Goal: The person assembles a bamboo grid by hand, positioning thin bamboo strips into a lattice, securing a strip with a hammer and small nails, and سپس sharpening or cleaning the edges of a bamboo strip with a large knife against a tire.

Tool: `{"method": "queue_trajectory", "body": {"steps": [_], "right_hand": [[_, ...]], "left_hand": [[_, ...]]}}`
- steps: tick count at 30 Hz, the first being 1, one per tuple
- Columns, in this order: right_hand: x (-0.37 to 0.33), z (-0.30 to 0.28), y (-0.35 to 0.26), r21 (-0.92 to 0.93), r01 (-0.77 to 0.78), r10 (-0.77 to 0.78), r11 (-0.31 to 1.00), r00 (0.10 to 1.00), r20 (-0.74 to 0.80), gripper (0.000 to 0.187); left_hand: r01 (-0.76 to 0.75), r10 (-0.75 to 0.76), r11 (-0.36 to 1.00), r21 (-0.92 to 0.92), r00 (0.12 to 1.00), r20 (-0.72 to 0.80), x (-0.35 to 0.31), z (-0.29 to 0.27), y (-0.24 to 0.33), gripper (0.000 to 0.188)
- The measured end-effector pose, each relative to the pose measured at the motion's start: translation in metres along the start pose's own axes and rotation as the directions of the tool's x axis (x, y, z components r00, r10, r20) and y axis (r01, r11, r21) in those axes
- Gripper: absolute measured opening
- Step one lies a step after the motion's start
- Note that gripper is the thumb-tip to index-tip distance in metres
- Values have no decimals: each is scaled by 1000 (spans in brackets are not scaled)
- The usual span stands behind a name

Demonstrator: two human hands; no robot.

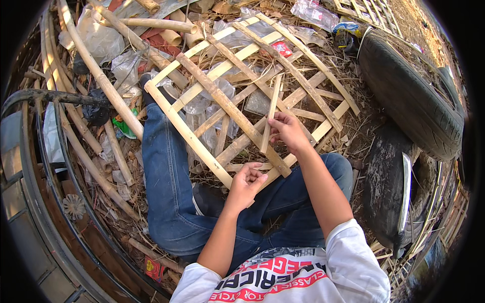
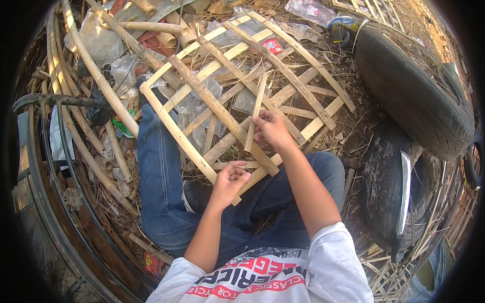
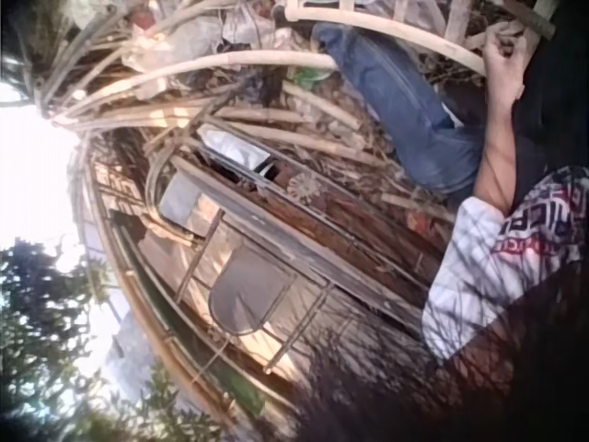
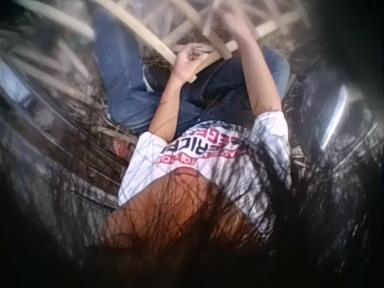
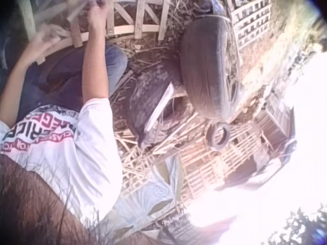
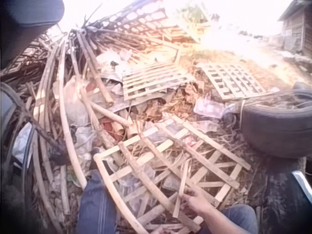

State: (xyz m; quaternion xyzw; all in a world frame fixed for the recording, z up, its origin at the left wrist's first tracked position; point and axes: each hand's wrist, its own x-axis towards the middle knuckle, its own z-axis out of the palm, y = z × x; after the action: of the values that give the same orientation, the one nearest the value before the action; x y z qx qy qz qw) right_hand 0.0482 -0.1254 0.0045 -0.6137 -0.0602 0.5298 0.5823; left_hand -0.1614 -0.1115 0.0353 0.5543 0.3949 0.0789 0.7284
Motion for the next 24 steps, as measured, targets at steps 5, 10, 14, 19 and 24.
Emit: {"method": "queue_trajectory", "body": {"steps": [5, 10, 14, 19, 24], "right_hand": [[-6, -24, -15, 89, 94, -90, 992, 995, -40, 19], [-52, -28, -22, 45, 188, -186, 981, 981, -57, 16], [-103, -22, -3, 12, 153, -153, 988, 985, 73, 13], [-122, -14, 22, 105, 84, -104, 991, 975, 197, 19], [-114, 2, 24, 31, 66, -72, 997, 966, 248, 28]], "left_hand": [[-25, 25, 992, 125, 1000, 6, -9, 0, 13, 30], [-49, 52, 983, 176, 999, -15, -19, -3, 17, 28], [14, -22, 996, 93, 996, 85, -29, 8, 18, 33], [97, -74, 992, -83, 966, 248, -42, 15, 8, 23], [30, -19, 997, -76, 990, 138, -39, 12, 2, 17]]}}
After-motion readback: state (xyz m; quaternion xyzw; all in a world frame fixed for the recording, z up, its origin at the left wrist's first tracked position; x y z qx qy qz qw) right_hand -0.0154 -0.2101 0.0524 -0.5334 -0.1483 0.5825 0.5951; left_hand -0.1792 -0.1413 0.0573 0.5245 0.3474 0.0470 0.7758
